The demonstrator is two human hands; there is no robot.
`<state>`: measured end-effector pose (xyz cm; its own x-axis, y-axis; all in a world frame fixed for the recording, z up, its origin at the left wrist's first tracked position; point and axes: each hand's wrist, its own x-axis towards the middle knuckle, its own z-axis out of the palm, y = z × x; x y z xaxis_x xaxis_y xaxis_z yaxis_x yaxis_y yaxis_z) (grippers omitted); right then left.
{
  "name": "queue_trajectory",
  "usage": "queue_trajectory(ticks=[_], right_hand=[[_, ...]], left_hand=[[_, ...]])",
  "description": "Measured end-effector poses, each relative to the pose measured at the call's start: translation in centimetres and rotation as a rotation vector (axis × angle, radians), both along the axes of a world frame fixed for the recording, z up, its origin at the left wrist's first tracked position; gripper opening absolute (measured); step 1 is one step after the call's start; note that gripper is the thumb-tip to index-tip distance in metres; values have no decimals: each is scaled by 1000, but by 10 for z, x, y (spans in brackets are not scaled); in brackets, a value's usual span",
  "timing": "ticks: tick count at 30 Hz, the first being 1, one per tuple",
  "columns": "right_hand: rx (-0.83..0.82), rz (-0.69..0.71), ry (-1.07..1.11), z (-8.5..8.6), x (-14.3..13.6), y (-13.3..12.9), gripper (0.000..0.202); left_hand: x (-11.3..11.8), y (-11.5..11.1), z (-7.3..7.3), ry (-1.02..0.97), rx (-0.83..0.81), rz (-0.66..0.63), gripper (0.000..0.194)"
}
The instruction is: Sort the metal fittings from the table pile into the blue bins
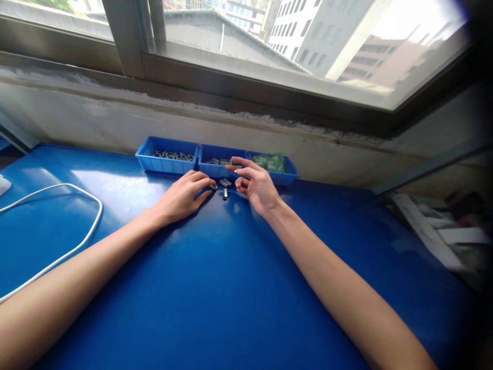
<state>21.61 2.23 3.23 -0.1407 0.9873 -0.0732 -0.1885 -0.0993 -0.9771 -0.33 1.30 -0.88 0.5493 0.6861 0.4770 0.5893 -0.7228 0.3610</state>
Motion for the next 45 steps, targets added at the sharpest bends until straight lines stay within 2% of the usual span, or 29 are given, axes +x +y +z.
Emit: queue_trajectory(ticks=[8, 16, 20, 26, 29, 34, 38, 45], right_hand=[[-4, 14, 16, 1, -1, -2, 39], [22, 14, -8, 0, -2, -2, 36], [33, 45, -59, -1, -3, -2, 31], [56, 138, -166, -4, -6, -3, 28], [73, 178, -218, -4, -8, -5, 32], [85, 277, -256, 0, -11, -10, 43], [92, 347, -300, 1, -13, -13, 46], [87, 352, -240, -4, -13, -12, 41]], left_hand=[[-1, 5, -6, -18, 0, 36, 28], [-1, 4, -2, -25, 36, 26, 20], [0, -1, 5, -217, 12, 81, 21], [0, -2, 9, -569, -235, 92, 29], [-1, -1, 9, -637, -254, 116, 34], [-2, -3, 9, -677, -250, 91, 43], [-2, -4, 7, -674, -224, 31, 43], [-1, -4, 5, -655, -161, 15, 41]])
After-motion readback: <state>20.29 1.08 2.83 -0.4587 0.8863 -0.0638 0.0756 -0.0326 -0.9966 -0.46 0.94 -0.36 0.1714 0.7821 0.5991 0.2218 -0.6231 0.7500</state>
